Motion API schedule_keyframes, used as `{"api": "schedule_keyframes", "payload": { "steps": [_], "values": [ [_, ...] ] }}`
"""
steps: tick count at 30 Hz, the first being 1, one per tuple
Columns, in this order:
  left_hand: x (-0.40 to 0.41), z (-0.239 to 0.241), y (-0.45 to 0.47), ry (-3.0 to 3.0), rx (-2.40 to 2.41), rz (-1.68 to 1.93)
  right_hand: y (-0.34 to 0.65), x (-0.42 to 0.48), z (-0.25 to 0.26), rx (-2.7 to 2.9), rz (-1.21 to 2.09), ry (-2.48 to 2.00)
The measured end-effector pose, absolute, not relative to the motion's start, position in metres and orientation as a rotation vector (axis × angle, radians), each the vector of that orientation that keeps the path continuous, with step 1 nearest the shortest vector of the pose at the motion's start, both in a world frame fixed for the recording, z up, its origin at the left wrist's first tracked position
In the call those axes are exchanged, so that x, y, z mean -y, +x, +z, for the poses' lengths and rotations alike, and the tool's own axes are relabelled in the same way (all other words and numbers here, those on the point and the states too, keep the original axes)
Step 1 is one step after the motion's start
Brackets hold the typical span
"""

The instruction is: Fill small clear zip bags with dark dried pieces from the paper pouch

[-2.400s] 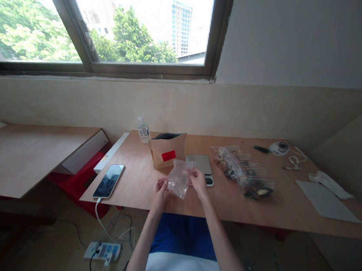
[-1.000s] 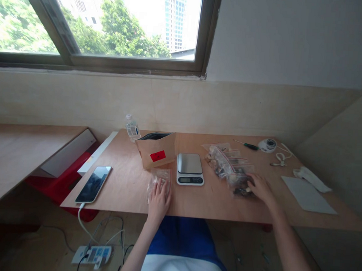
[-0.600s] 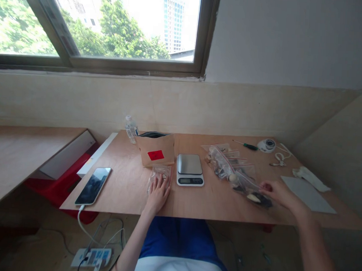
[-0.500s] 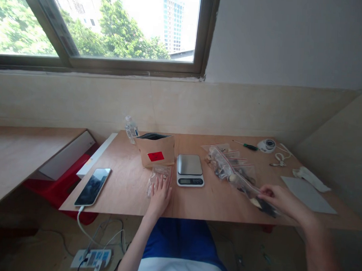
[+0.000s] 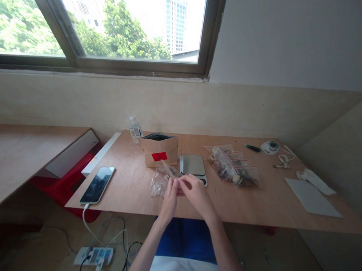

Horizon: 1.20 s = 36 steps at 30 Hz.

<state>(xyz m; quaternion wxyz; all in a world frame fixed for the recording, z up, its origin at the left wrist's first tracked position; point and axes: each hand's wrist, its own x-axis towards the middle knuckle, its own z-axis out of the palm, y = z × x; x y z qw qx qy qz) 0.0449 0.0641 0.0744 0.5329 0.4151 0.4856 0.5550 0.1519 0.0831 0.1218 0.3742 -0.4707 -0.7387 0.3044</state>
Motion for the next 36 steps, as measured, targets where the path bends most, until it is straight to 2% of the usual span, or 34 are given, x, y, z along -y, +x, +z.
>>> {"api": "schedule_keyframes", "payload": {
  "steps": [14,24,36],
  "values": [
    [-0.070,0.065,0.009,1.088,-1.399,1.353,0.117,-0.101,0.087,1.914,0.742,-1.104],
    [-0.074,0.064,0.002,1.348,-1.475,1.332,0.120,-0.099,0.093,1.996,0.564,-1.175],
    [-0.074,0.082,0.005,1.551,-1.466,1.326,0.120,-0.116,0.094,1.716,0.634,-1.176]
  ]
}}
